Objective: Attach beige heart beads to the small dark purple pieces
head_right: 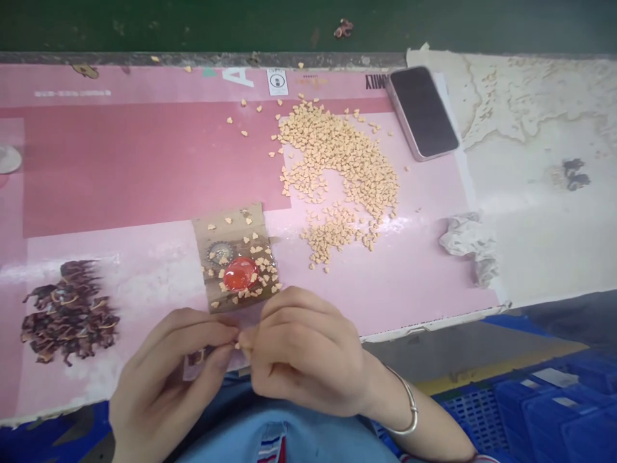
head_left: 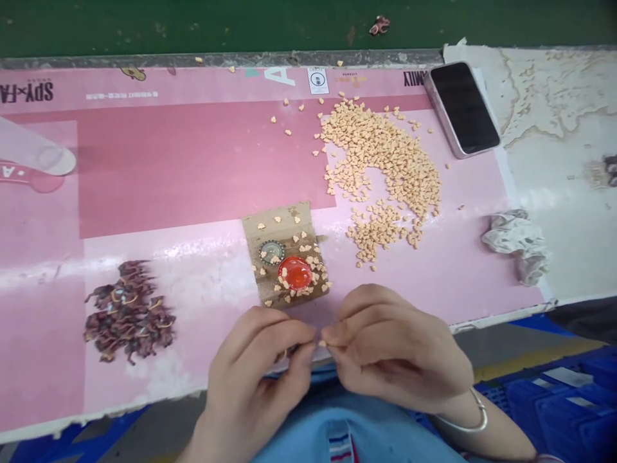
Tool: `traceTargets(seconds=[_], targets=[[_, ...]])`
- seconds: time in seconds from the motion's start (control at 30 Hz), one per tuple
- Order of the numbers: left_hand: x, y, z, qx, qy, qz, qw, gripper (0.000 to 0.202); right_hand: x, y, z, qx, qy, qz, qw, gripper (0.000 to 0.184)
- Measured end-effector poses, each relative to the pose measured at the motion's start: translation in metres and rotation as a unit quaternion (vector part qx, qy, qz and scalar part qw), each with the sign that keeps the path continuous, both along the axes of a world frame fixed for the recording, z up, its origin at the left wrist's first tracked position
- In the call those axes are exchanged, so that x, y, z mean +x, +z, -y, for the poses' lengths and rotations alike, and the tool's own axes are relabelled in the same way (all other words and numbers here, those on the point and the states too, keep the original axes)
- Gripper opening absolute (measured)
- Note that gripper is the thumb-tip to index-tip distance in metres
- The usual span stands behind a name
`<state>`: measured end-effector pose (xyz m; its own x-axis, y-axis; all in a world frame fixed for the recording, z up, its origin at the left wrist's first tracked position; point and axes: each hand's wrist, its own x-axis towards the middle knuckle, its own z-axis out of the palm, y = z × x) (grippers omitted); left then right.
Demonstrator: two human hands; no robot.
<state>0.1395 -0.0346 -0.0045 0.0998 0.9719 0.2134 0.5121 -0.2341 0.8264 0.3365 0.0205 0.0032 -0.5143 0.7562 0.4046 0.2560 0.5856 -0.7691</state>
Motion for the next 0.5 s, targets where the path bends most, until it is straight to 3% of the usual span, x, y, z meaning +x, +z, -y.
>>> traceTargets(seconds=[0.2,0.37,0.5], targets=[[0.007,0.001,-0.005,0.038,0.036,-0.041,0.998,0.019,-0.015,-0.001,0.003,0.003,-0.028,-0.009,1.000,0.027],[0.002,0.003,-0.007,0.066,0.030,-0.064,0.995,0.022,-0.021,-0.006,0.006,-0.058,-0.048,-0.066,0.995,0.028],[-0.002,-0.002,-0.002,0.052,0.014,-0.061,0.997,0.018,-0.025,-0.008,0.005,-0.061,-0.064,-0.095,0.992,0.027]])
